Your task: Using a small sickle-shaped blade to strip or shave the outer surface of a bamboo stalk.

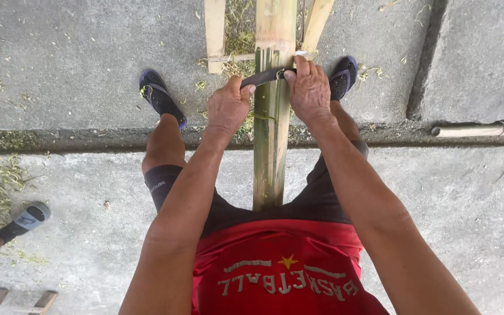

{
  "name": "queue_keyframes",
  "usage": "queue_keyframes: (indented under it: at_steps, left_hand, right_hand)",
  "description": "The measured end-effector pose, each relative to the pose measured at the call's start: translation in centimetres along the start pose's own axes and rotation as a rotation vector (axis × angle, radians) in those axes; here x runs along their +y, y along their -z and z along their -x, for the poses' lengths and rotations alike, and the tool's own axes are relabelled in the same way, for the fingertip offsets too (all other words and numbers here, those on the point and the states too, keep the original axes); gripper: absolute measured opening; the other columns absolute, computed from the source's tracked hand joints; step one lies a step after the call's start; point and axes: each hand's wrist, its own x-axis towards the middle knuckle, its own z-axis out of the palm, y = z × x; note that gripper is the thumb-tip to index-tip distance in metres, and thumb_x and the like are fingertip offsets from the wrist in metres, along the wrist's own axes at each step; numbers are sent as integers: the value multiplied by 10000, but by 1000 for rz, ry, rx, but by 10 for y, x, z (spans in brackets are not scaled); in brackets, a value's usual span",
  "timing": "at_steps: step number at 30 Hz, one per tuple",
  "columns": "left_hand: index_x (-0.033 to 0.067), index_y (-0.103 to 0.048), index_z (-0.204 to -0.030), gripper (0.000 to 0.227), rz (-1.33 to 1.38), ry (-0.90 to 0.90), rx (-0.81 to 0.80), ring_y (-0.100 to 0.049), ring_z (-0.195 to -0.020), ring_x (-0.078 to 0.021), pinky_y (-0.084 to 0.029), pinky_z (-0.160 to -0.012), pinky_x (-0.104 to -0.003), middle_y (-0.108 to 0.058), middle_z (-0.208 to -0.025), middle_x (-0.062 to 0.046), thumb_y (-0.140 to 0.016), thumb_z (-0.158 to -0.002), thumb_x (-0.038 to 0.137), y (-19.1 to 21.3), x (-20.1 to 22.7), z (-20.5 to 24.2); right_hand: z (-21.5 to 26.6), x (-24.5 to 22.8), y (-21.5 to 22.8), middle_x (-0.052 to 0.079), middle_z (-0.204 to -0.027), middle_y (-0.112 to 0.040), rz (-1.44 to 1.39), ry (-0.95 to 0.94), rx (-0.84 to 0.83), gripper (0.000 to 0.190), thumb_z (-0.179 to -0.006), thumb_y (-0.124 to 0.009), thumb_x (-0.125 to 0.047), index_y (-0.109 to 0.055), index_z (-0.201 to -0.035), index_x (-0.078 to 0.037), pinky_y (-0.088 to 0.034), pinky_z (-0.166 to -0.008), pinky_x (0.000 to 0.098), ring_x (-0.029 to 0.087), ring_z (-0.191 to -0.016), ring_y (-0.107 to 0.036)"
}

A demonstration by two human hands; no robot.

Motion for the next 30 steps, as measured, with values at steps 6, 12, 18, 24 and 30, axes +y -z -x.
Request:
queue_keyframes:
  at_steps: [6, 12, 18, 24, 30]
  left_hand:
    - [122, -591, -975, 279, 33, 58, -75, -596, -500, -168, -526, -473, -384, -593, -614, -4, -565, -1053, 389, 2, -2, 29]
    - [103, -610, -986, 303, -25, 52, -50, -661, -562, -225, -536, -567, -442, -645, -637, -60, -590, -1037, 402, -1, -6, 60]
    - [96, -618, -996, 311, -15, 63, -7, -714, -652, -363, -534, -649, -532, -693, -677, -131, -619, -1009, 406, -10, -13, 101]
    - [84, -602, -1000, 334, -14, 144, -87, -705, -654, -392, -522, -673, -552, -681, -670, -160, -593, -1020, 417, 1, -10, 142]
    - [74, -601, -977, 363, -55, 113, -151, -688, -702, -426, -511, -690, -575, -681, -710, -186, -592, -1004, 436, -20, -32, 198]
  right_hand:
    - [29, -6, -6, 218, -1161, -627, -5, 37, 55, 448, -1108, -529, -327, -447, -1405, -2, -465, -947, 543, 402, -1061, -598]
    - [60, -13, -13, 228, -1215, -625, -25, 39, 72, 492, -1086, -555, -318, -418, -1436, -1, -458, -966, 543, 417, -1109, -595]
    - [96, -24, -17, 227, -1221, -636, -48, -17, 24, 549, -1052, -572, -300, -387, -1474, 0, -452, -964, 533, 413, -1099, -599]
    - [133, -48, -8, 233, -1145, -651, -80, -96, -92, 595, -1045, -548, -276, -320, -1516, 7, -449, -970, 540, 397, -1063, -606]
    - [195, -41, -33, 278, -1113, -644, -159, -199, -252, 635, -1060, -510, -257, -238, -1549, 42, -460, -1005, 531, 392, -1063, -628]
